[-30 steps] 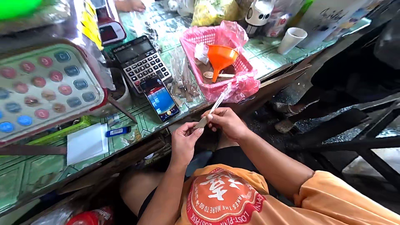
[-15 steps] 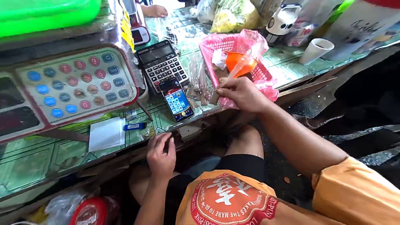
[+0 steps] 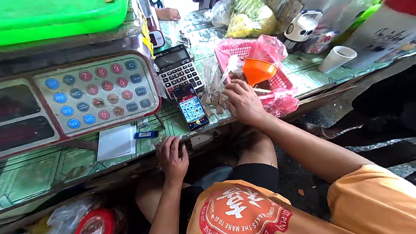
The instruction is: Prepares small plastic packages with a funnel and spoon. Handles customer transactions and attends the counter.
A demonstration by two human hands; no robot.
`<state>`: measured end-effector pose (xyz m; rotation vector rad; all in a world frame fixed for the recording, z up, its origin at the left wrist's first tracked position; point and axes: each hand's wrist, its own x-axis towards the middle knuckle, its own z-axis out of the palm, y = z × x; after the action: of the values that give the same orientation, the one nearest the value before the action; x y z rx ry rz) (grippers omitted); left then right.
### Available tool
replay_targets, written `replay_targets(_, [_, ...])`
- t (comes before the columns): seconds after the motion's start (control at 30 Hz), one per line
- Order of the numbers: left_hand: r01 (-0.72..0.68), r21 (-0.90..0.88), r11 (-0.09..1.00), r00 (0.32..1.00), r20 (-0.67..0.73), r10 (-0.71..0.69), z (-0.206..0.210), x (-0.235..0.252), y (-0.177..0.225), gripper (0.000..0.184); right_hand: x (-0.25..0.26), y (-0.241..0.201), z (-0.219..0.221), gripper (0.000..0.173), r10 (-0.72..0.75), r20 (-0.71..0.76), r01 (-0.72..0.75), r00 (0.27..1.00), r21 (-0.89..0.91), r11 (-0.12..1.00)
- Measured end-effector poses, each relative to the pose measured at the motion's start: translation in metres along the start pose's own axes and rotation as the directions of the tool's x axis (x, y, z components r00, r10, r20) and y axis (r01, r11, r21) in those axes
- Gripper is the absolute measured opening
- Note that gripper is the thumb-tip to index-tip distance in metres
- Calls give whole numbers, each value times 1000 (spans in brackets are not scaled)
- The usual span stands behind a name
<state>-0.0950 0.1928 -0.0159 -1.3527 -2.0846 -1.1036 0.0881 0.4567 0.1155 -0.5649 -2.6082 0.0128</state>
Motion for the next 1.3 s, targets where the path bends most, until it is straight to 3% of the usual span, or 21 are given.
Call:
replay_targets(0.27, [-42, 82, 996, 999, -19, 44, 9, -1, -4, 37, 5, 45, -4, 28, 143, -46, -144, 989, -19, 989])
replay_targets(0.4, [-47, 108, 993, 998, -44, 52, 9, -3, -5, 37, 5, 15, -8, 37, 100, -119, -92, 988, 69, 993])
replay_targets(0.53, [-58, 116, 992, 996, -54, 65, 11, -1, -5, 39, 7, -18, 21, 34, 9, 73, -27, 997, 249, 968])
replay_targets(0.67, [-43, 117, 992, 999, -28, 46, 8, -4, -5, 41, 17, -17, 45, 40, -29, 275, -40, 961, 243, 969])
replay_targets(0.9, [-50, 117, 992, 996, -64, 58, 13, -5, -6, 40, 23, 1, 52, 33, 95, 249, -141, 964, 174, 975])
replay_targets(1.0, [-49, 124, 991, 996, -63, 57, 13, -4, -7, 39, 27, -4, 48, 28, 24, 134, -53, 991, 210, 976])
replay_targets(1.1, [-52, 121, 991, 996, -59, 59, 13, -1, -4, 37, 38, -9, 50, 34, -105, 120, 77, 987, 214, 974])
replay_targets(1.23, [-41, 114, 993, 998, -33, 45, 9, -4, -5, 37, 51, -13, 61, 47, -149, 195, 121, 969, 151, 981])
replay_targets(1.3, [-38, 113, 993, 999, -19, 40, 10, -3, -5, 38, 56, -14, 62, 43, -139, 224, 119, 965, 98, 988])
